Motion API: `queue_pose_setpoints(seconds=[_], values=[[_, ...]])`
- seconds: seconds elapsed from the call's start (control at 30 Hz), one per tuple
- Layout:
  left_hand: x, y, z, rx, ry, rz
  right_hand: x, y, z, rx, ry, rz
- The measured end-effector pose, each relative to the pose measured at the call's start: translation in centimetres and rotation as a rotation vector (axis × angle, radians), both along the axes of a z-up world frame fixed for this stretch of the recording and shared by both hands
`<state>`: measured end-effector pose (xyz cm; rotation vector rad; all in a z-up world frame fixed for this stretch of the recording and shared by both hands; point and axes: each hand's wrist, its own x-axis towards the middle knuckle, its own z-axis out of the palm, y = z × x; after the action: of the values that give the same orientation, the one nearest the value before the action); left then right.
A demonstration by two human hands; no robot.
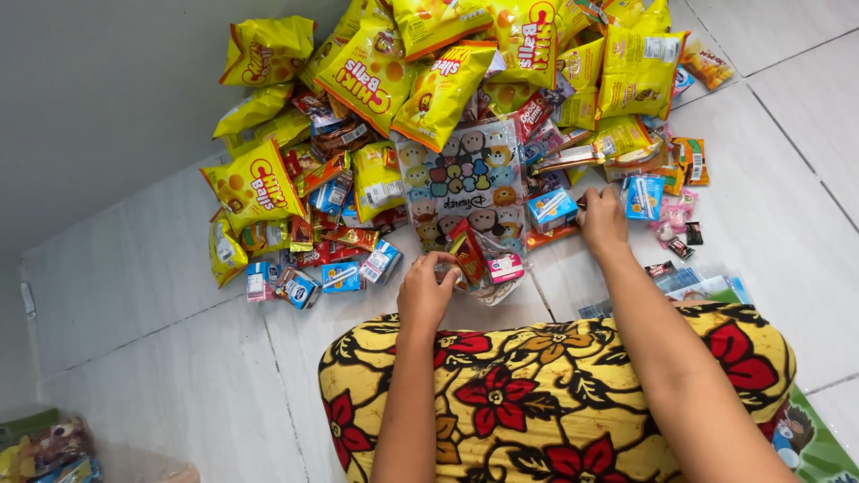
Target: A person sitting on the floor packs small snack packets and sticker sheets into a larger clear plastic bag from a large pile of snacks.
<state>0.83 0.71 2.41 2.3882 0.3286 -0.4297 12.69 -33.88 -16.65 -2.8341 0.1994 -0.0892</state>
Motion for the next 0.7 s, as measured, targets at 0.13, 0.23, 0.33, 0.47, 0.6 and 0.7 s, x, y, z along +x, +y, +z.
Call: queue_pose_setpoints(seconds=[0.13,0.23,0.33,0.47,0.6,0.7], values=[[-0.4,0.3,-0.6,-0.049,-0.054,0.032,-0.9,0.0,0.1,0.095,0.013,-0.117],[-0.7,0.5,-2.0,-0.089,-0.107,0.05,-1.8,0.0,0.2,0.104,0.071,-0.121],[-0.5,0.6,-2.5,-0.082,-0.171,0.042,-1.7,-1.0,-0.8,0.103,0.11,-0.156],[-0.8,0.3,-2.6,-0.001,-0.204,0.036,-2.5,2.6,5.8,0.352,-0.207,-0.116],[-0.4,0.0,-2.4,0.007,-0.196,0.033,-7.1,10.1,13.6,0.614,-0.229,0.416],[-0.5,-0.3,-2.1,0.017,-0.19,0.005,-10.2,13.8,12.5,0.47,-0.169,0.62]])
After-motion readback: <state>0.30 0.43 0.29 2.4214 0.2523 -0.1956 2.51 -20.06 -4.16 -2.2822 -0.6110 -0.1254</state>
